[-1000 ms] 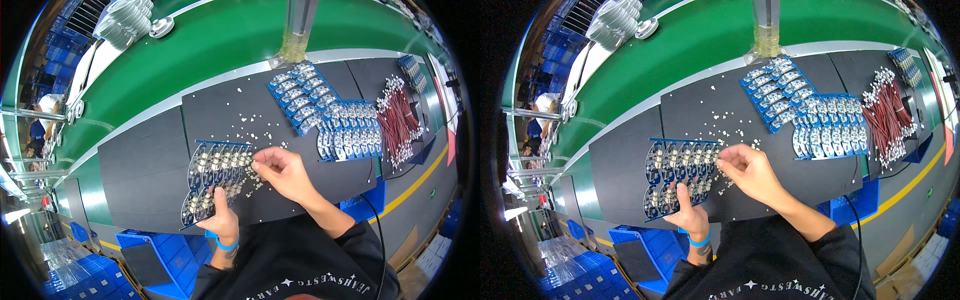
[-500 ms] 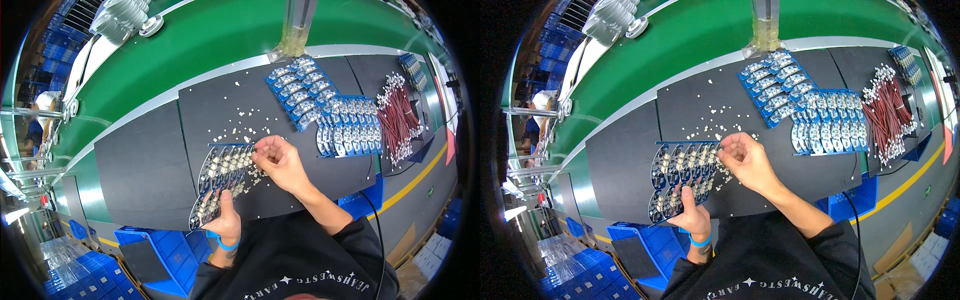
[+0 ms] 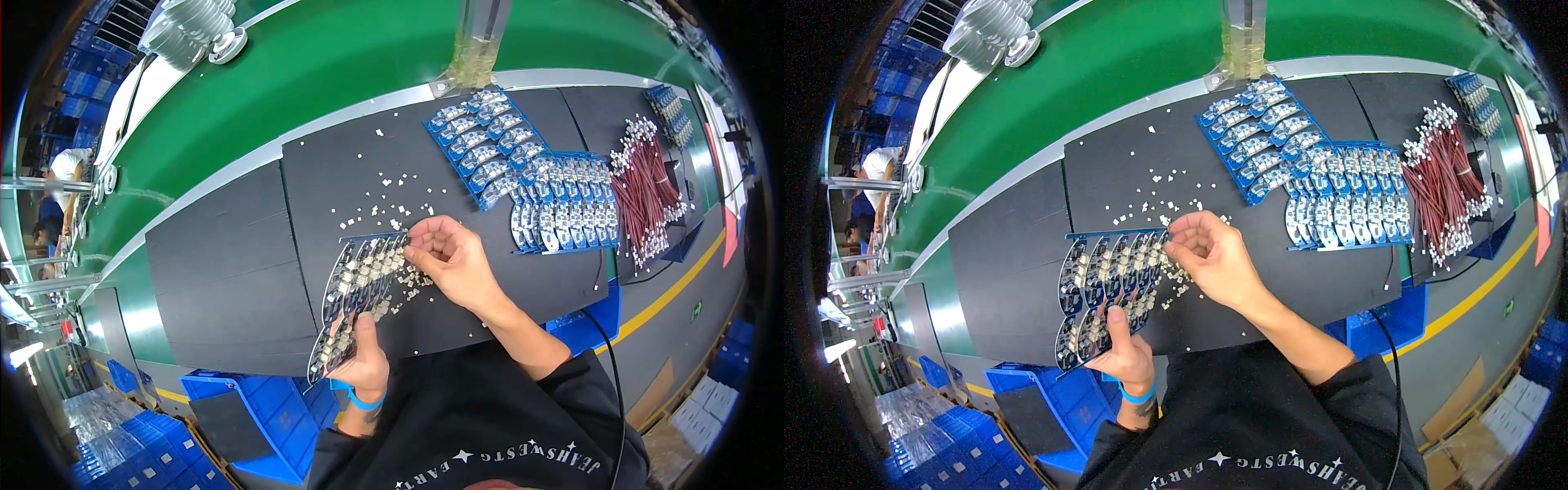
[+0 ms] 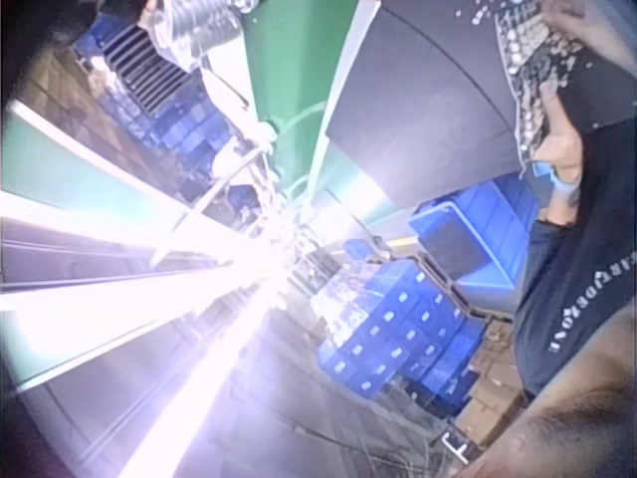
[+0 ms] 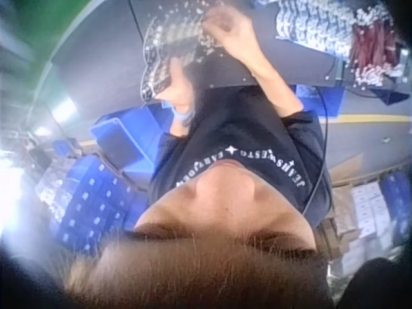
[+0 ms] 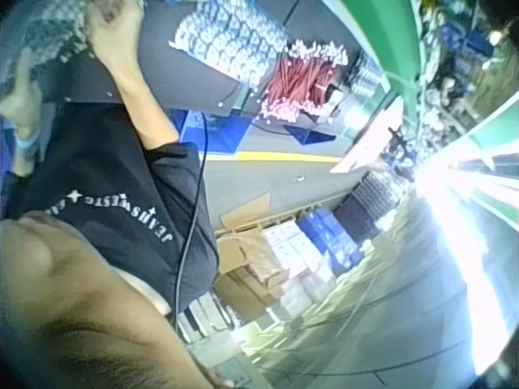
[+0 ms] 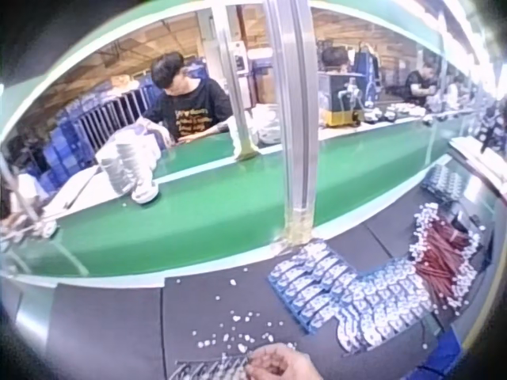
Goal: Assembling LED driver components and connecting wires on an assembly line.
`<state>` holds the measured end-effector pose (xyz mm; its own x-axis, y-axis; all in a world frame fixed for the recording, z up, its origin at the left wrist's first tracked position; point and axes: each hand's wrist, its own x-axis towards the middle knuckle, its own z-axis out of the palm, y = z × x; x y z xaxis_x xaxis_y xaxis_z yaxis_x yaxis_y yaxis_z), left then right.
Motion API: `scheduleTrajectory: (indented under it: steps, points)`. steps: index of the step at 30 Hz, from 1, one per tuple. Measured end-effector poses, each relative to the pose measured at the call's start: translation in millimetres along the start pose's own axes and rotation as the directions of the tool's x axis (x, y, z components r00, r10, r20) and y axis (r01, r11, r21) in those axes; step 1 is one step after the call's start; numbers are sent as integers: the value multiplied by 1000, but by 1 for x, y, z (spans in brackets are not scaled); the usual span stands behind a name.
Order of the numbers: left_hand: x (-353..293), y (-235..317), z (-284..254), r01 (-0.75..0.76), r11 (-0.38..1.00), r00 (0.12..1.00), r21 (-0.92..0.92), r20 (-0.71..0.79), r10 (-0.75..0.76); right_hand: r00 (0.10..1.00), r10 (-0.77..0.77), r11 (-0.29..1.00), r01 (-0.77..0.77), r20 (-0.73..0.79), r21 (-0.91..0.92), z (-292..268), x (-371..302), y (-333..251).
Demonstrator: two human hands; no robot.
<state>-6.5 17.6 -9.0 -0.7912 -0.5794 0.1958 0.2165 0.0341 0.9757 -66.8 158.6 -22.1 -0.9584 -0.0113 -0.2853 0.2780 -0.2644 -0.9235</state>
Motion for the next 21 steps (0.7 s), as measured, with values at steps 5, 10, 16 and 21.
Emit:
scheduleTrajectory:
  steps: [5, 10, 16, 21]
  points:
    - [-1, -4, 1, -57, 996, 998, 72, 14, 56, 998, -64, 994, 64, -2, 85, 6, -5, 0]
    - [-3, -9, -4, -137, 981, 989, 138, 76, 128, 998, -56, 989, 52, 25, 139, 11, -5, -3]
    - [4, -3, -5, -239, 951, 964, 197, 166, 208, 995, -93, 988, 96, -24, 120, 11, -7, -4]
    - [8, 2, -2, -335, 908, 927, 250, 259, 271, 998, -57, 995, 55, 25, 86, 9, -5, -7]
